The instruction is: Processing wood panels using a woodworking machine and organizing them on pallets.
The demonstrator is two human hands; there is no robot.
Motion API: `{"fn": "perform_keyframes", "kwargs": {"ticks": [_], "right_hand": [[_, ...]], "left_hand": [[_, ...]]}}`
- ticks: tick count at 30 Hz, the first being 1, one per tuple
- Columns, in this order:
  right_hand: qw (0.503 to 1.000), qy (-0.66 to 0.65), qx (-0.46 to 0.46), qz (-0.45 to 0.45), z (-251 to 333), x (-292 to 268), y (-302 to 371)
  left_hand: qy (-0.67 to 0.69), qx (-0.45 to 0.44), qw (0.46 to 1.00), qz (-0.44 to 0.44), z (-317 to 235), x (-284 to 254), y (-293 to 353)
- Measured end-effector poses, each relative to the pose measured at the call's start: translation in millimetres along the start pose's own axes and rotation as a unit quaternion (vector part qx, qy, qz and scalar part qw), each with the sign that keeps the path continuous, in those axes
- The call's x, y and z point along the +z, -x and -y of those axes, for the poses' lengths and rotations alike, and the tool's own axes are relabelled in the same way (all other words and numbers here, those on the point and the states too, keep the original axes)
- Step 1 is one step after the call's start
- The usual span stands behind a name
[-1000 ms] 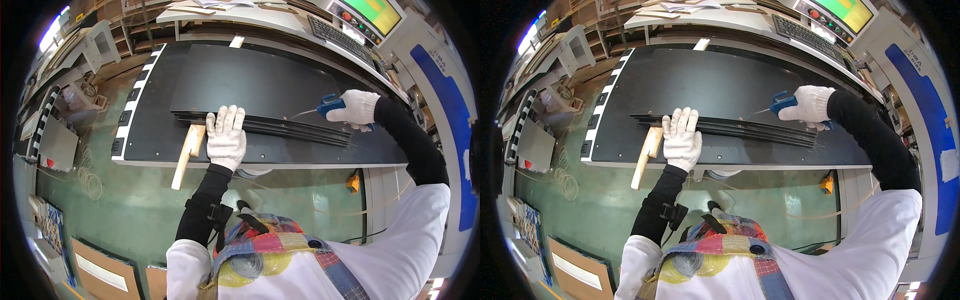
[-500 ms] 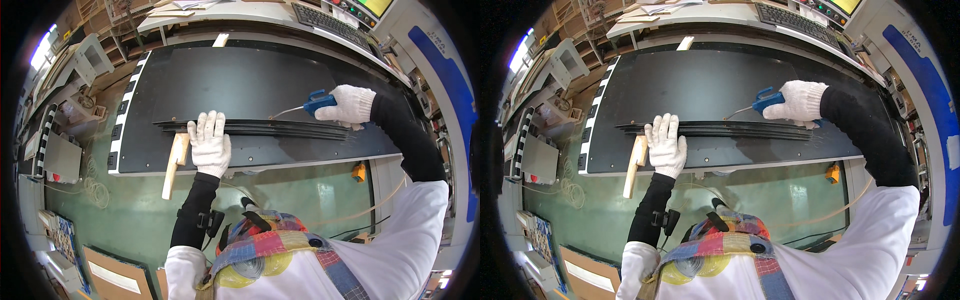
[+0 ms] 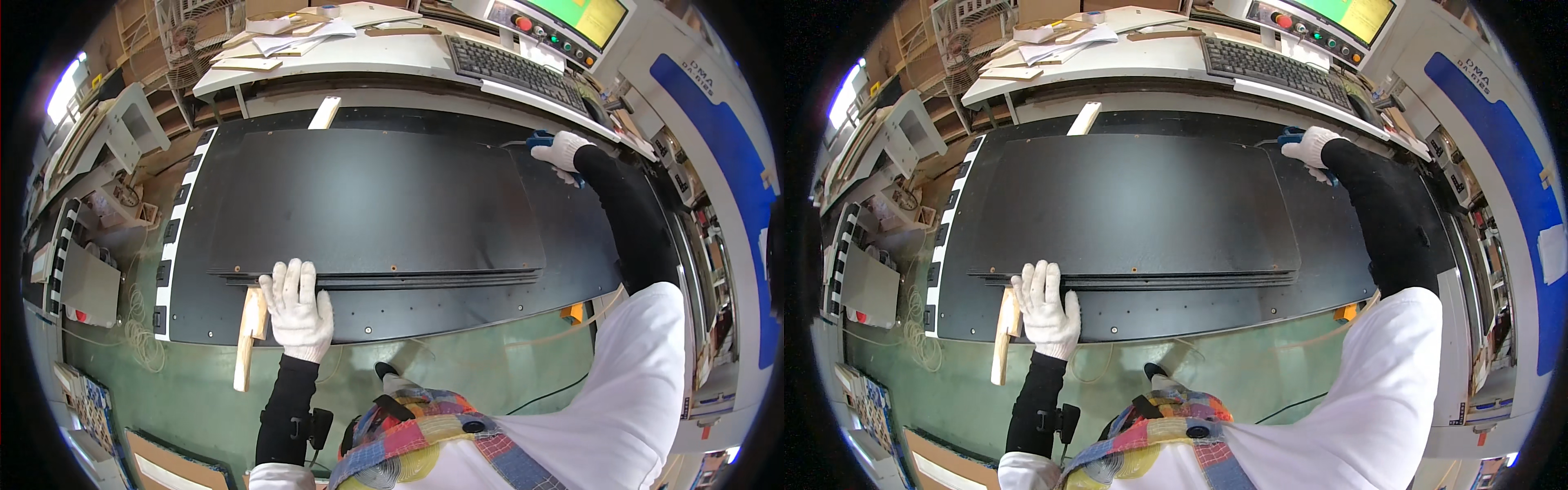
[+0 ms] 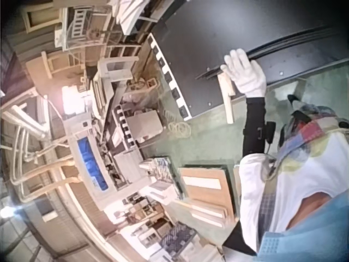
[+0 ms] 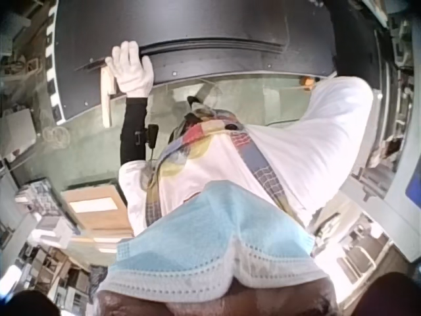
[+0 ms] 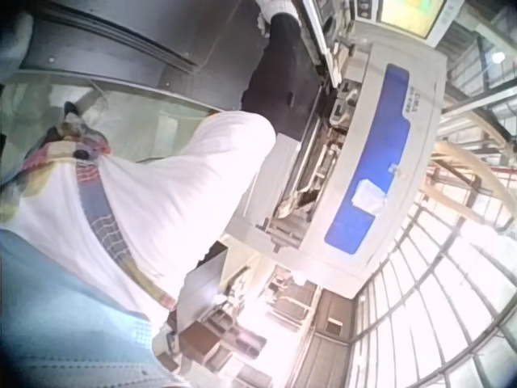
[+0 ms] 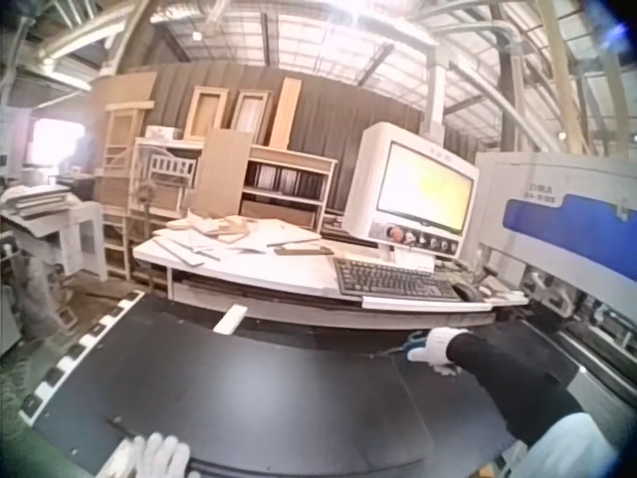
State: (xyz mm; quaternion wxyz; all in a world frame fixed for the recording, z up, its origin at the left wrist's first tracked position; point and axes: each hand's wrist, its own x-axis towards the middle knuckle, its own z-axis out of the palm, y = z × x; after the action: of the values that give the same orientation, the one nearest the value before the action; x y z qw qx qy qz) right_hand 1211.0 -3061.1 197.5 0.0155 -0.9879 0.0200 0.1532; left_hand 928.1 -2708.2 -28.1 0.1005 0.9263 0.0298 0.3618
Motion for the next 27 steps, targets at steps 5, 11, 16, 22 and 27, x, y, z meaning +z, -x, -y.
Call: {"fn": "perform_keyframes", "kwargs": {"ticks": [5,11,16,22,27], "right_hand": [[0.998,-0.040,-0.024,0.040,-9,5,19],[0.991,-0.006,0.021,0.132,-23,0,104],[0.981,0.086,0.061,0.160,-46,3,158],[0.989,-0.012,0.139,0.057,-66,10,154],[0.994,-0.024,0.077,-0.078,-61,36,93]], "left_hand": [[-0.017,-0.010,1.000,0.011,-2,5,-2],[-0.022,-0.012,1.000,0.013,-1,5,-5],[-0.017,0.001,1.000,0.003,-2,10,-6],[-0.011,0.008,1.000,-0.009,-4,8,-6],[0.017,0.012,1.000,-0.022,6,0,2]]}}
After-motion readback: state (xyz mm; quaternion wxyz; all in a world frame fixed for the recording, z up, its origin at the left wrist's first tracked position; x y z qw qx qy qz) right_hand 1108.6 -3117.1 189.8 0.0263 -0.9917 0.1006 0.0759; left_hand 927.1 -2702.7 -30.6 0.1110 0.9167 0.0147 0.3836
